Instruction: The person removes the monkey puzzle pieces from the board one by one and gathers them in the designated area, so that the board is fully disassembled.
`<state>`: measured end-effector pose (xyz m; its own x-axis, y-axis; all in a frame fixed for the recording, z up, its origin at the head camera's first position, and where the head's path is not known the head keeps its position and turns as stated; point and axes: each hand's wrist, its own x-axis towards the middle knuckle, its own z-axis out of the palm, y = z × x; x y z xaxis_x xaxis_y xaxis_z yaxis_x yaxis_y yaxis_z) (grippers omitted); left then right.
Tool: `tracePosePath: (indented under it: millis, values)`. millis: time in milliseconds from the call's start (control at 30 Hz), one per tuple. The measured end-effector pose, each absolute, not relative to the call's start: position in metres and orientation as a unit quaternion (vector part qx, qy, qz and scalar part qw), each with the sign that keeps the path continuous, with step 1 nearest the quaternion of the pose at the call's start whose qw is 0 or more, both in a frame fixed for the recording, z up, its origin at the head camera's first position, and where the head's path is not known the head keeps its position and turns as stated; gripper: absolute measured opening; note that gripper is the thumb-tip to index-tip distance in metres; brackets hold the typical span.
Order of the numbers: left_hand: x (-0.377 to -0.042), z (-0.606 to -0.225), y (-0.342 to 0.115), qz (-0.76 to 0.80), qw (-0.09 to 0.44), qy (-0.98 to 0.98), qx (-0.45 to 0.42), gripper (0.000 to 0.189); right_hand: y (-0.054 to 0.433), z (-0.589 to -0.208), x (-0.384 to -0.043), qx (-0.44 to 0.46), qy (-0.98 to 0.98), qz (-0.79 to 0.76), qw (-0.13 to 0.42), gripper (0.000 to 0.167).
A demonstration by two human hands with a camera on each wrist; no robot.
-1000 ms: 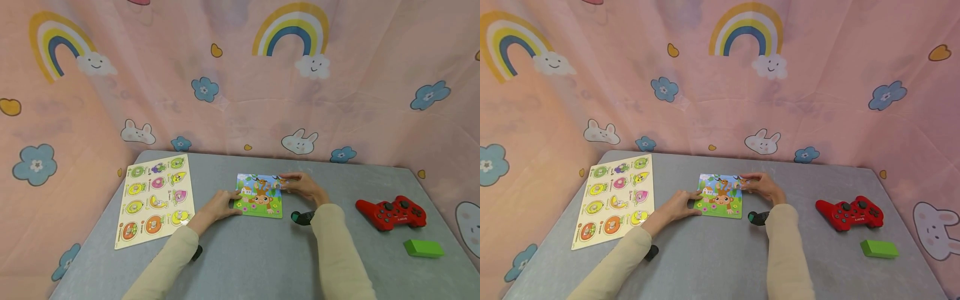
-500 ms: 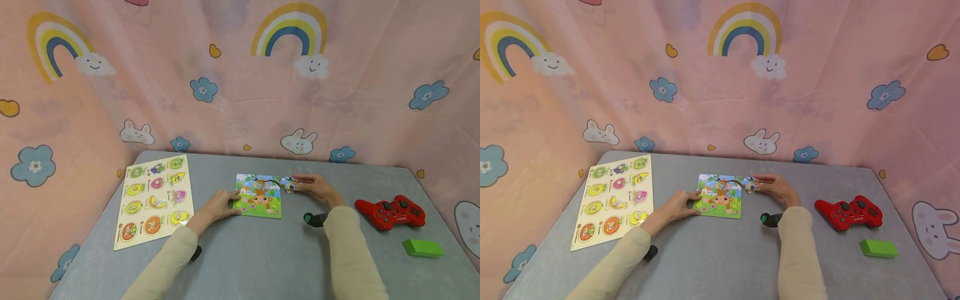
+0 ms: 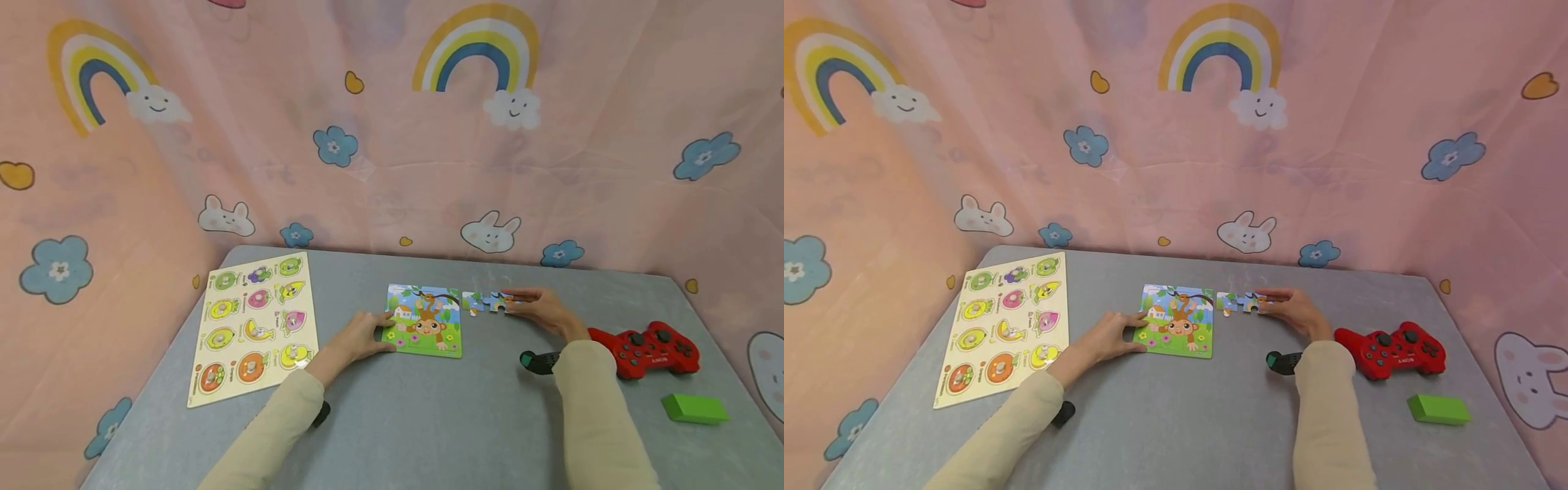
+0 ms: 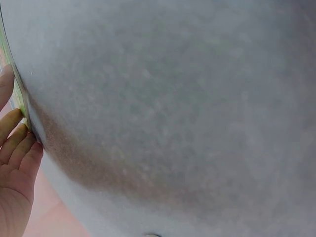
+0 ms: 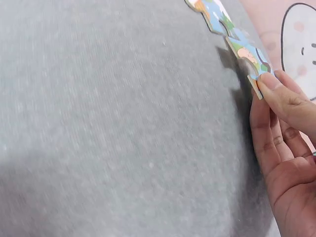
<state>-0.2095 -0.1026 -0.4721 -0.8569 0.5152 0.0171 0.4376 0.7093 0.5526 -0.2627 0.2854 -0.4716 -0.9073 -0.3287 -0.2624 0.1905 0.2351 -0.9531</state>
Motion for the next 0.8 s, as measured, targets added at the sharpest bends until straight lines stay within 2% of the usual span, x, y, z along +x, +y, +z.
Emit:
tracePosePath:
  millis: [433,800]
  values:
    - [-0.208,-0.469,-0.102,0.277,0.074,0.924,0.251,0.053,0.283,-0.46,-0.263,-0.05,0.857,-0.483,0.17,0.054]
    - [-0.208,-0.469,-0.102,0.278,0.072,0.923,0.258,0.052,0.286,-0.464,-0.261,-0.057,0.859,-0.485,0.15,0.057]
